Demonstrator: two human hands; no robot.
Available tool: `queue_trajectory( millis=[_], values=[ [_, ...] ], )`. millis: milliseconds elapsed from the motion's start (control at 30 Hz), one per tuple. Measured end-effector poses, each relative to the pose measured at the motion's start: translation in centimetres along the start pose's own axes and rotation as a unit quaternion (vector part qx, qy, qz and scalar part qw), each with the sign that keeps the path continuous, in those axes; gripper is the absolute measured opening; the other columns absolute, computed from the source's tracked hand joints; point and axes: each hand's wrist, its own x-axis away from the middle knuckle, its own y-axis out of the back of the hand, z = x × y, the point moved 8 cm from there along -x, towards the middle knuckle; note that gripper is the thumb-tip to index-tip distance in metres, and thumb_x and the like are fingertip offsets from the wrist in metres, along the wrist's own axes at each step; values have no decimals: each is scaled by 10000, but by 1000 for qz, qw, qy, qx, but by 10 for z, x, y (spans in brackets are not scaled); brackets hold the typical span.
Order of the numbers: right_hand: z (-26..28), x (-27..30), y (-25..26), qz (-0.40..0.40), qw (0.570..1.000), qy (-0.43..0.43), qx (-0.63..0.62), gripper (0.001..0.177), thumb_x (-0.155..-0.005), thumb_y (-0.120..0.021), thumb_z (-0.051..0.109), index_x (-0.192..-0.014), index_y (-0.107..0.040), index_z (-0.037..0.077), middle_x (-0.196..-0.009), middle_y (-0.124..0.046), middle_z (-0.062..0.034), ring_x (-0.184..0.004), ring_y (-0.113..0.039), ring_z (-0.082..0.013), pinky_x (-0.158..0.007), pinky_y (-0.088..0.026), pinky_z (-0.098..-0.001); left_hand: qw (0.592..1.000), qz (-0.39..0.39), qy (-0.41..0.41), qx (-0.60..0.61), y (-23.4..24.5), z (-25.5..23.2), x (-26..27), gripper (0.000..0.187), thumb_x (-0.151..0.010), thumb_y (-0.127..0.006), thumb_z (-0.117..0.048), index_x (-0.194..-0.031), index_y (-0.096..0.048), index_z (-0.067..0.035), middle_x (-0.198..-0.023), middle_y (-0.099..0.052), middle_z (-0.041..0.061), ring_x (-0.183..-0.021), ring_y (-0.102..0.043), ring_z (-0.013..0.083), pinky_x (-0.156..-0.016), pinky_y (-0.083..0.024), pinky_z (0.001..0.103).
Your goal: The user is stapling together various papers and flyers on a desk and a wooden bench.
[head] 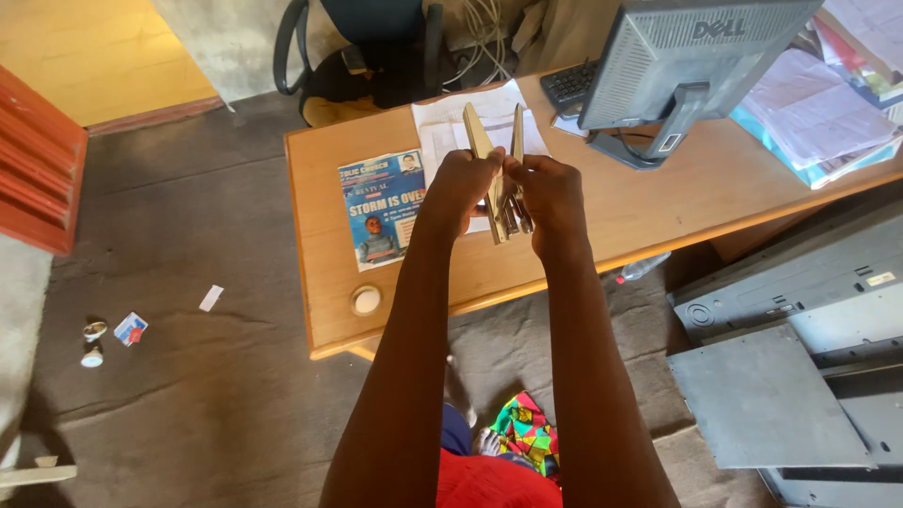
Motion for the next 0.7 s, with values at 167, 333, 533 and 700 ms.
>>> queue_trajectory(
  millis=[167, 333, 533, 700],
  values=[
    [-7, -36, 17, -39, 998, -1, 43, 267, -937, -769, 215, -864, -700, -33, -670, -601, -30, -538, -473, -92, -466, -361, -281, 1000, 13, 7, 7, -18, -11, -20, 439, -966, -614, -412, -1010, -667, 21, -835, -689, 109, -707, -672, 253, -642, -591, 474],
    [12, -77, 17, -72, 992, -41, 91, 307, -925, -744, 248, -788, -689, -21, -626, -655, -64, -518, -594, -129, -468, -456, -292, 999, 38, -3, 28, -28, -20, -74, 450, -974, -612, -433, -960, -680, 12, -801, -673, 96, -688, -667, 232, -598, -590, 421],
    [14, -141, 19, -106, 989, -13, 106, 281, -894, -788, 203, -749, -712, -24, -664, -666, -86, -544, -592, -146, -502, -477, -320, 999, 15, 9, 39, -27, -32, -134, 468, -951, -675, -409, -869, -666, 52, -769, -606, 101, -665, -637, 234, -613, -631, 446],
    [15, -169, 13, -135, 984, -35, 111, 267, -881, -781, 221, -792, -741, -28, -655, -678, -67, -545, -602, -138, -508, -486, -311, 999, -19, 1, 50, -26, -47, -160, 456, -926, -704, -375, -850, -673, 73, -782, -679, 128, -647, -683, 236, -562, -640, 427]
  ],
)
